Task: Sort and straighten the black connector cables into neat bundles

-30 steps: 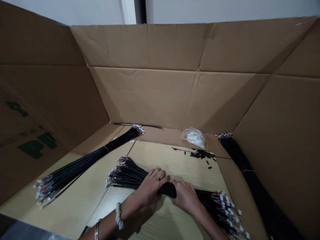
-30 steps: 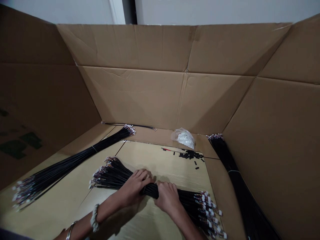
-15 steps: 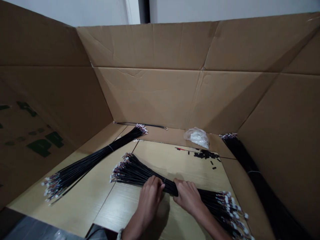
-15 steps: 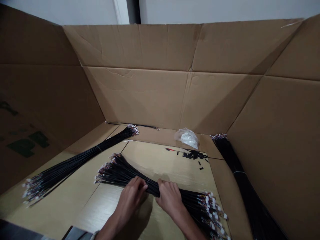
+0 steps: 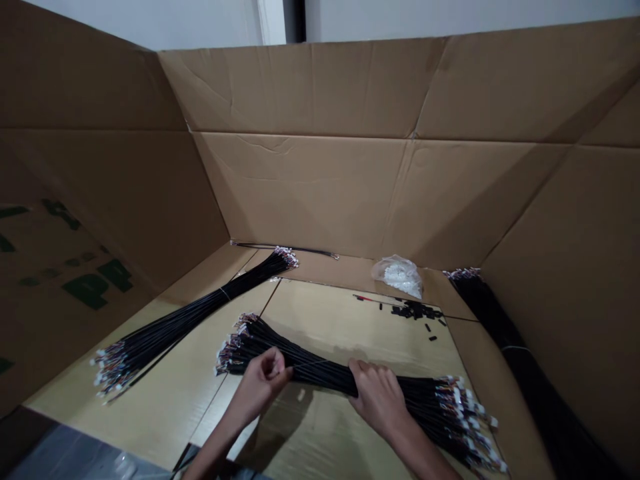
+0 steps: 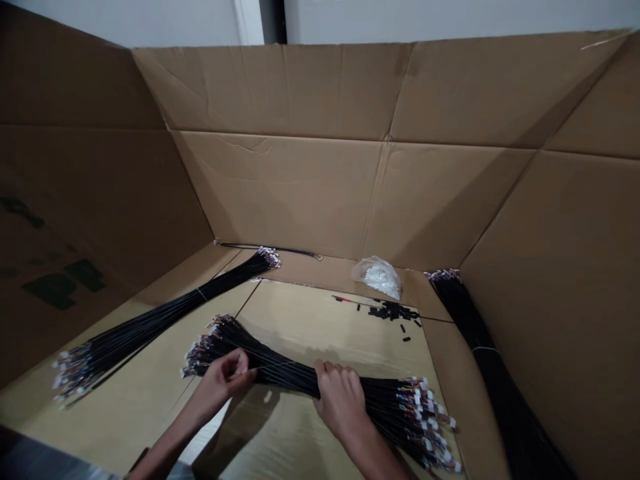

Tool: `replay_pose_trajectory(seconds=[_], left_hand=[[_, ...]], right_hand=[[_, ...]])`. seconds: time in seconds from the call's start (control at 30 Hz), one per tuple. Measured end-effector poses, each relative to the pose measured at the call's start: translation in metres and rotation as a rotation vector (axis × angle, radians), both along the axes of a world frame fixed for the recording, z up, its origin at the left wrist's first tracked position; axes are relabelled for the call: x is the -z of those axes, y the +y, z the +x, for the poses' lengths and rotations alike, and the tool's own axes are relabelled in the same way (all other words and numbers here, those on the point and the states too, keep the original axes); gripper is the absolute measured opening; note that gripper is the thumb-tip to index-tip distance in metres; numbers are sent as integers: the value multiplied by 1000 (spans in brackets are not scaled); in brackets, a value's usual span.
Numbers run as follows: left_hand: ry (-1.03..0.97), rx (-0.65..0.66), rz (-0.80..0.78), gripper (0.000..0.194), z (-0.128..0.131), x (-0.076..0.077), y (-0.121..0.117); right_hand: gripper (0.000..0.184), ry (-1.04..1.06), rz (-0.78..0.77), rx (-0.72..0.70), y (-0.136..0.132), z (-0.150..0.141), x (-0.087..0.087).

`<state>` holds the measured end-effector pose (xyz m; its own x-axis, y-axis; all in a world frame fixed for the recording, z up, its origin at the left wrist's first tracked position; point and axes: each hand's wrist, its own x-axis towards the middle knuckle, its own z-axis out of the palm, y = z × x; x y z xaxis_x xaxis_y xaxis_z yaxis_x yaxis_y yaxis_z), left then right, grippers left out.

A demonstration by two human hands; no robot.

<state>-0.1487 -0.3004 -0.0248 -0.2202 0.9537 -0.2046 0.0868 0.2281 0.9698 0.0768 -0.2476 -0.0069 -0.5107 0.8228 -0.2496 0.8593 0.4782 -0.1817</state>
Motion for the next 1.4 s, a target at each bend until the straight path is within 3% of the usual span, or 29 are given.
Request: replay_pose_trajectory(seconds=[0.13, 0.23, 0.4, 0.6, 0.7, 0.83, 1.07, 1.17, 1.27, 1.4], left_hand=[[103, -172, 7, 55, -18, 1, -1], [126, -169, -4, 57, -11, 2, -1], [179, 186, -72, 54, 33, -7, -5], [-143, 485, 25, 41, 62, -23, -4], [-187, 517, 133, 39, 57, -15, -1], [-77, 544, 157, 42, 46, 3, -1], [449, 601, 428, 58, 28, 27, 8], [534, 653, 452, 69, 21, 36, 21], [572, 680, 473, 78, 19, 40, 30], [617, 741, 491, 80, 23, 37, 33]], right_hand=[[37, 10, 17, -21, -2, 1, 0], [36, 22, 24, -51, -3, -3, 4], [37, 39, 30, -50, -2, -10, 16], [33, 47, 19, -53, 2, -11, 15], [30, 54, 8, -59, 3, -11, 12], [34, 75, 18, -32, 5, -12, 16], [53, 150, 118, -107, 8, -7, 23], [44, 338, 203, -99, -1, 1, 20], [29, 661, 86, -7, -16, 6, 19], [24, 1123, -389, 193, -23, -1, 28]])
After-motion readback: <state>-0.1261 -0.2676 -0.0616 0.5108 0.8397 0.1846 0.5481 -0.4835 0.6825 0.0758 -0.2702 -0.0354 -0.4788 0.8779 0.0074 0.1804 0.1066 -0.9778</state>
